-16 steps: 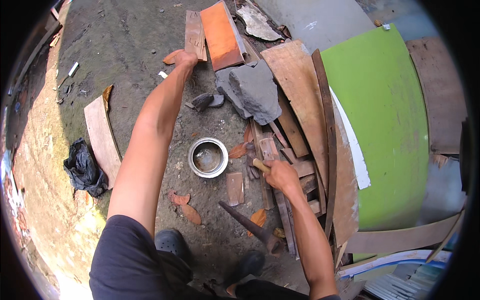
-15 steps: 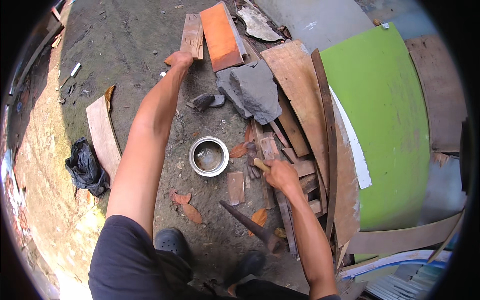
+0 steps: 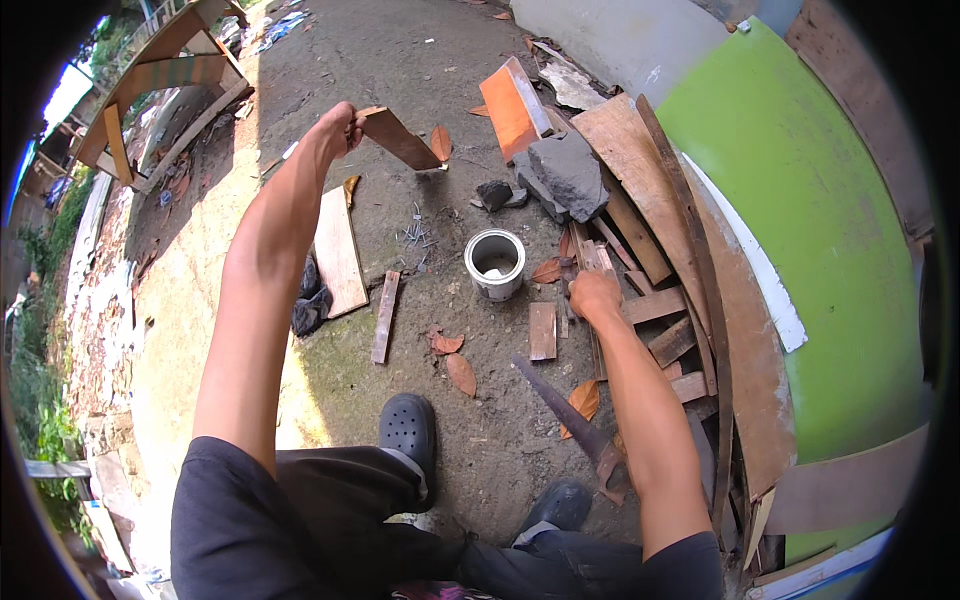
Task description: The person sits on the ground and uses a hammer to drive nails into small pieces of wood. They repeatedly pick up nails, position them on the wood, and hammer them in. The person also uses the hammer to break apart a larger piece of wood.
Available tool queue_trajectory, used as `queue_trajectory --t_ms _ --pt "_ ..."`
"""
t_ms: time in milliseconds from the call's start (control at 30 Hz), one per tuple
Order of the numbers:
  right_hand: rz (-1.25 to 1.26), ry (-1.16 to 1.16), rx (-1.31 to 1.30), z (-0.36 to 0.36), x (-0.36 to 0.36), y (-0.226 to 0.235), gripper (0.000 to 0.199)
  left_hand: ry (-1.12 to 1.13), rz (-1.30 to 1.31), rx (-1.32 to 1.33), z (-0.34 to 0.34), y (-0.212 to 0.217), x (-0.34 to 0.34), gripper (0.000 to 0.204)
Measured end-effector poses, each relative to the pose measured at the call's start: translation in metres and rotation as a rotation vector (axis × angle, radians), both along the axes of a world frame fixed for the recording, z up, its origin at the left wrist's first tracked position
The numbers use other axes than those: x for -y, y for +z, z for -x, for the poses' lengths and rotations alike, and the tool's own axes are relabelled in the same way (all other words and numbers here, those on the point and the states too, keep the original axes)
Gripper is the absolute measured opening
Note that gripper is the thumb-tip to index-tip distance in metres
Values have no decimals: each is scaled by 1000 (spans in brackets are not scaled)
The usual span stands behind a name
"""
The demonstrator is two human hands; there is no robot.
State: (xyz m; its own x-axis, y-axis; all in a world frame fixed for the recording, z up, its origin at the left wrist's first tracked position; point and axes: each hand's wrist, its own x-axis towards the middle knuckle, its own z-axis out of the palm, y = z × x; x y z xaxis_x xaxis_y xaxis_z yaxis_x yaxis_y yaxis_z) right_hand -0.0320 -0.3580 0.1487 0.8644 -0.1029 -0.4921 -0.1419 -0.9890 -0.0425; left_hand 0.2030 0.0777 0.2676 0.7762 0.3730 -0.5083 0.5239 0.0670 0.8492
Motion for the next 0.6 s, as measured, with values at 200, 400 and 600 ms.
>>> queue_trajectory --t_ms 200,400,600 --pt "40 101 51 25 -4 2 29 67 -1 -68 106 82 9 23" --pt "25 237 86 42 6 -3 31 212 74 -87 186 101 16 21" --pt "-50 198 99 28 34 -18 30 331 332 32 226 24 60 29"
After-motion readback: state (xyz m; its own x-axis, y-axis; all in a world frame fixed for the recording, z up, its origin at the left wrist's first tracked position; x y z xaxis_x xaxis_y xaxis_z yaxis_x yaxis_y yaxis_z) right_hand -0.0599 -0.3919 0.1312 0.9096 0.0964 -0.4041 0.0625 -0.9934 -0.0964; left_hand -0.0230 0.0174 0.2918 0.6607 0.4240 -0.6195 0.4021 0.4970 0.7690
